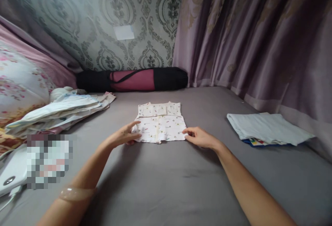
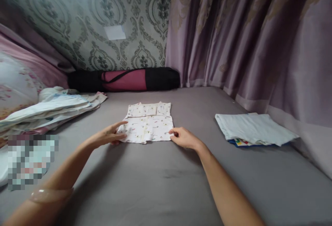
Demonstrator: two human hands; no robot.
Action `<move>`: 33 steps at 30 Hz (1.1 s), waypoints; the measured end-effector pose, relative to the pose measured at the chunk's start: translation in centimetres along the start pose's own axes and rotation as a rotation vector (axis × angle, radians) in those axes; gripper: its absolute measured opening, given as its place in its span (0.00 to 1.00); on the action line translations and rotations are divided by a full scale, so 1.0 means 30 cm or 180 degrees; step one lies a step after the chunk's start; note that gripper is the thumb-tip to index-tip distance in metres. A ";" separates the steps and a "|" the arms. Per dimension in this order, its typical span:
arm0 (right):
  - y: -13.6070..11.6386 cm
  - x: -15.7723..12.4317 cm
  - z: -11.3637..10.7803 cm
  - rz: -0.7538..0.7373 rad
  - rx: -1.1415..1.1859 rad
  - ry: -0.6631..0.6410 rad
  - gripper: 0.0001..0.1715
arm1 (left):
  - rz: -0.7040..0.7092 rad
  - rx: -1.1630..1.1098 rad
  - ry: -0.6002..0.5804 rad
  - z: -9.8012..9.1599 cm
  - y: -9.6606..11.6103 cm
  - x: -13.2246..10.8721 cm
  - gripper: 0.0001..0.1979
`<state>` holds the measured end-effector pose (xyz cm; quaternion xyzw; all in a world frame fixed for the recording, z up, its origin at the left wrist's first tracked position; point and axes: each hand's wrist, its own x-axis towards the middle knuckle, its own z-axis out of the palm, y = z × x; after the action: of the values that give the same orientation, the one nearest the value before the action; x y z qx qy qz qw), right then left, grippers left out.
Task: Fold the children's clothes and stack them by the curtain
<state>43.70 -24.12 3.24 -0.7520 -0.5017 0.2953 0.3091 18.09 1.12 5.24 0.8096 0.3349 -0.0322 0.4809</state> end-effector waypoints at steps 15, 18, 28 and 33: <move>0.001 0.004 0.042 -0.0697 -0.1701 0.0988 0.14 | 0.1671 0.1921 0.1004 0.056 -0.139 -0.025 0.21; 0.010 0.016 0.050 -0.1158 -0.2051 0.1172 0.21 | 0.1906 0.2549 0.1429 0.057 -0.148 -0.008 0.21; 0.052 0.045 0.077 -0.1666 -0.1855 0.0368 0.38 | 0.2768 0.2747 0.0361 0.018 -0.131 0.017 0.25; 0.039 0.032 0.056 -0.1558 -0.1516 0.0288 0.38 | 0.2584 0.2298 0.0217 -0.011 -0.098 -0.013 0.22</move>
<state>43.41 -23.29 1.14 -0.6727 -0.7079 0.0534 0.2085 16.02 2.12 3.33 0.9882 -0.0215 0.0694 0.1350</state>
